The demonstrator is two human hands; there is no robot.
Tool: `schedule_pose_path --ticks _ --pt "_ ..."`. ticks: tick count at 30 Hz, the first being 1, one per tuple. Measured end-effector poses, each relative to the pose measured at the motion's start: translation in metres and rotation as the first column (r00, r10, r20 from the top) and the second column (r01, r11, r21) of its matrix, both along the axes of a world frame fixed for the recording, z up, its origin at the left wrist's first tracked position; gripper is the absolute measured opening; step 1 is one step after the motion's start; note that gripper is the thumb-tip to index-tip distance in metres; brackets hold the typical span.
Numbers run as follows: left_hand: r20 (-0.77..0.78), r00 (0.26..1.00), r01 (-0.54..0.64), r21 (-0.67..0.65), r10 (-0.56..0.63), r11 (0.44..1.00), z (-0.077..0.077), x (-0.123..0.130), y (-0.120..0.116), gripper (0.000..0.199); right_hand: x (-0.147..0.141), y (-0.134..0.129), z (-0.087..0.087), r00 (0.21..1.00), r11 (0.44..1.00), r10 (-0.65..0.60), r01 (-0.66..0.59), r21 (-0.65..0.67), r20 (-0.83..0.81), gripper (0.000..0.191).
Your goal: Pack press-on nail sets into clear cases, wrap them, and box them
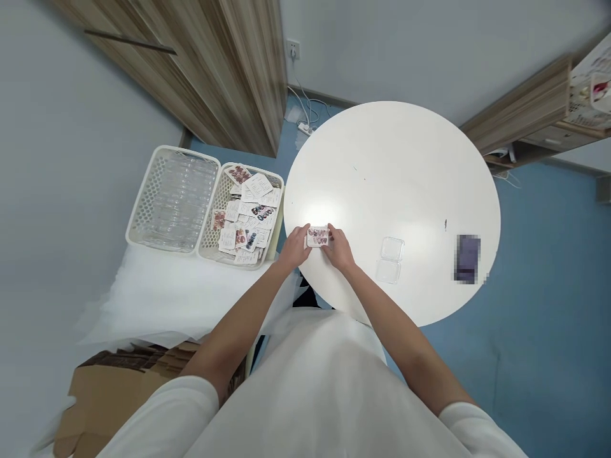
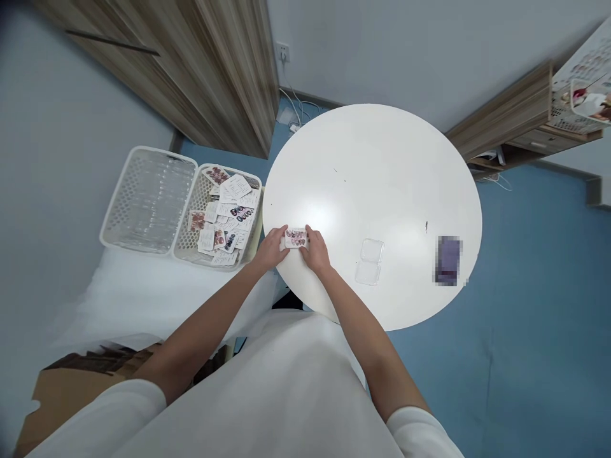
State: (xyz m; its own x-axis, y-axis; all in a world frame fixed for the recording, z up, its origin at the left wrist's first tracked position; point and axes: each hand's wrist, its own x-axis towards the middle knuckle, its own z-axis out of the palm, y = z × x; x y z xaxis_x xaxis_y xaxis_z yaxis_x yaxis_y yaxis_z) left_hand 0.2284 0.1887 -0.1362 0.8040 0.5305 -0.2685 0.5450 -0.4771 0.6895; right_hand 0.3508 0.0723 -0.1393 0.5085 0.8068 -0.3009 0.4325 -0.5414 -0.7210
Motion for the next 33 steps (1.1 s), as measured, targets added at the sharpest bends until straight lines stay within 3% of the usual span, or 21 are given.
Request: schedule_pose_path --ticks 5,10,15,18,22,27,33 --pt "0.049 0.997 0.054 0.017 -0.055 0.998 0.012 0.008 -0.03 0.065 0.01 -0.046 0.014 0.999 0.998 0.03 -0.029 0.054 -0.024 0.07" --pt "0.105 0.983 0.15 0.009 -0.151 0.989 0.022 0.02 -0.086 0.064 0.023 -0.115 0.021 0.999 0.995 0.03 -0.029 0.097 -0.014 0.067" --pt "0.121 0.962 0.245 -0.001 -0.243 0.969 0.023 0.038 -0.151 0.063 0.044 -0.195 0.018 0.999 0.994 0.038 -0.037 0.105 -0.006 0.064" --pt "0.093 0.948 0.304 0.024 -0.305 0.952 0.02 0.054 -0.176 0.061 0.062 -0.228 0.012 0.998 0.994 0.043 -0.047 0.101 0.035 0.063" --pt "0.019 0.943 0.328 0.101 -0.332 0.939 0.017 0.077 -0.19 0.063 0.086 -0.243 0.003 0.994 0.993 0.055 -0.064 0.095 0.095 0.062" --pt "-0.052 0.944 0.33 0.169 -0.326 0.929 0.013 0.096 -0.188 0.061 0.104 -0.235 -0.003 0.985 0.992 0.107 -0.116 0.057 0.139 0.061" --pt "-0.108 0.935 0.351 0.159 -0.337 0.923 0.006 0.104 -0.185 0.062 0.109 -0.225 -0.008 0.969 0.988 0.157 -0.156 -0.018 0.19 0.059"
